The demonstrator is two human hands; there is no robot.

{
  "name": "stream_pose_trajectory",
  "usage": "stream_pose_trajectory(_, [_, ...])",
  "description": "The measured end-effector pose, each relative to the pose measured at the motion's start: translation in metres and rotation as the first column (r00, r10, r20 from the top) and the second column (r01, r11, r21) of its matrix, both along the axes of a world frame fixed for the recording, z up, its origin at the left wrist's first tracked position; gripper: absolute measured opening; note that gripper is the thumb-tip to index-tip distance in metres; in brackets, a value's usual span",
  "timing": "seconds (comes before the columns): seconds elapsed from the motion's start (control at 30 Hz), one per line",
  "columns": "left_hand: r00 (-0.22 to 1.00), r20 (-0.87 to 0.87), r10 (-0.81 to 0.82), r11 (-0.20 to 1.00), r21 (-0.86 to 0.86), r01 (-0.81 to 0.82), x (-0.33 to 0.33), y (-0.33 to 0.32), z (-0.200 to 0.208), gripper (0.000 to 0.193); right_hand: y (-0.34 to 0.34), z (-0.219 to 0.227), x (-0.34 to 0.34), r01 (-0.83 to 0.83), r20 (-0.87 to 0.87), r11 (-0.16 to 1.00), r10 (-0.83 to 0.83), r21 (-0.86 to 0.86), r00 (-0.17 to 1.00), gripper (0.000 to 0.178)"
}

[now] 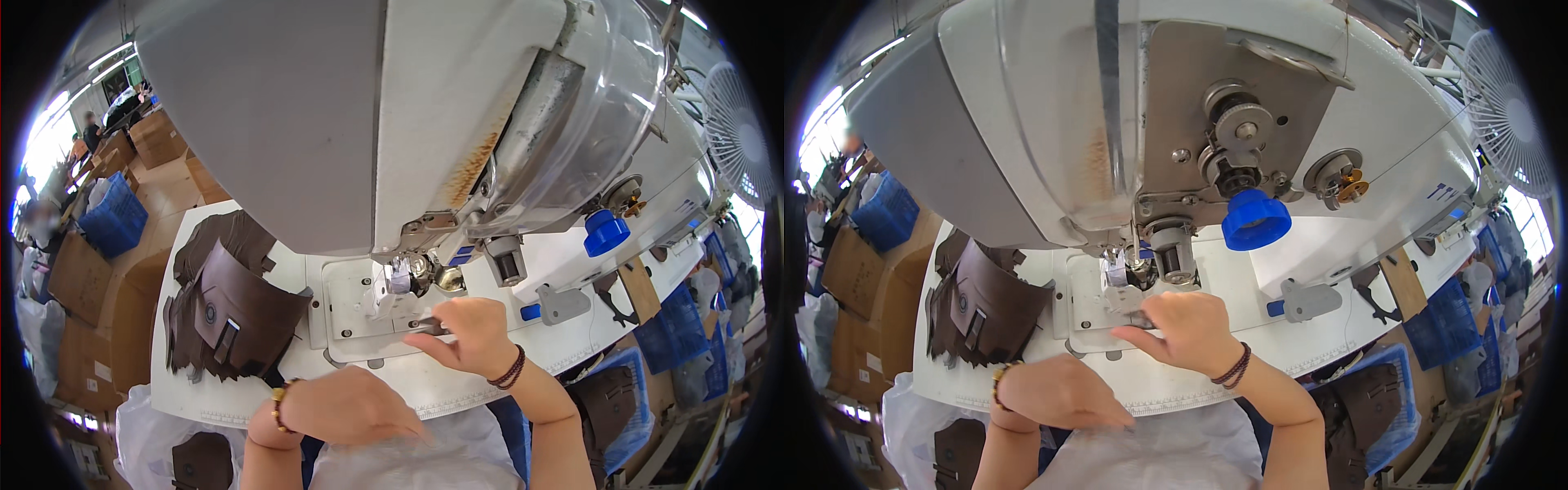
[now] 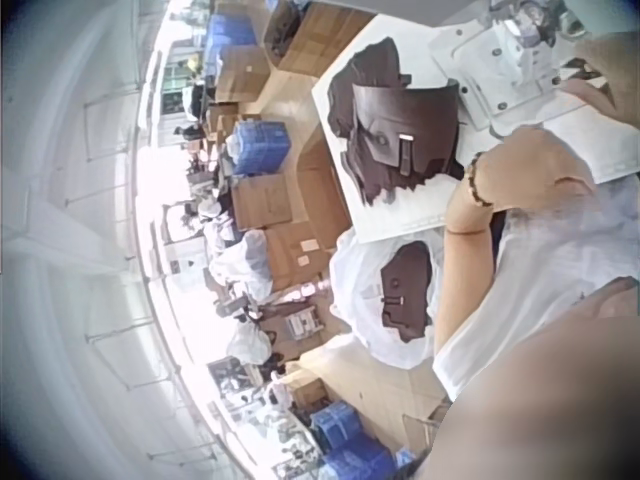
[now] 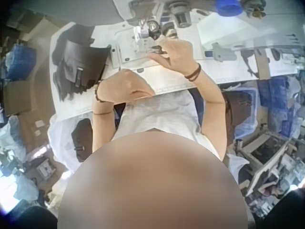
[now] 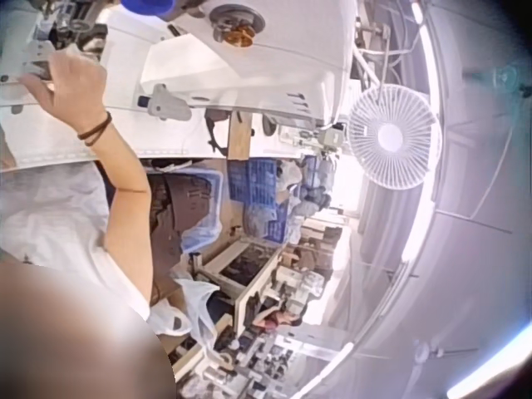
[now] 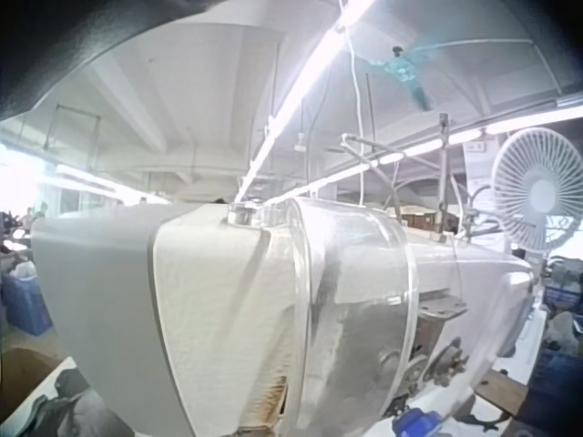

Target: The recorder uses an industrial sewing machine to stitch leather shoe components together and performs machine maintenance by adjusting the needle and thread.

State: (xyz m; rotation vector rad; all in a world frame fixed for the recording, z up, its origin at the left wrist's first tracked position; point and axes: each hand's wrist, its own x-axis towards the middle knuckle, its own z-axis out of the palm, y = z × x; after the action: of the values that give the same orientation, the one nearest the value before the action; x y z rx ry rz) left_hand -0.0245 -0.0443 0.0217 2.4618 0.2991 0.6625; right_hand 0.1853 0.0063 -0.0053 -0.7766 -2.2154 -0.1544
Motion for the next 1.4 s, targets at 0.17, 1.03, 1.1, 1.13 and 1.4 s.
stream_pose_trajectory(0.17, [0.678,-0.080,0.731,0.676,-0.049,-0.735,-0.022,0.014,0.011,0.028,0.003,-0.038,0.027,-0.285,-0.453,0.704,-0.058,-0.651,0.890,0.040])
stream_pose_trajectory(1.03, [0.557,-0.001,0.831,0.542,0.233,-0.808,0.017,0.052,-0.014,0.029,0.042,-0.064,-0.016,-0.450,-0.846,0.860,0.044,-0.239,0.531,0.058])
stream_pose_trajectory(1.1, [0.532,-0.041,0.846,0.528,0.210,-0.823,0.019,0.046,-0.011,0.027,0.048,-0.068,-0.018,-0.457,-0.881,0.876,0.089,-0.152,0.464,0.054])
stream_pose_trajectory(1.13, [0.562,-0.019,0.827,0.553,0.205,-0.807,0.020,0.043,-0.010,0.027,0.050,-0.070,-0.019,-0.435,-0.848,0.887,0.109,-0.152,0.519,0.052])
stream_pose_trajectory(1.4, [0.574,-0.130,0.809,0.588,0.217,-0.779,0.027,0.044,-0.013,0.027,0.041,-0.077,-0.005,-0.278,-0.590,0.929,0.085,-0.245,0.803,0.044])
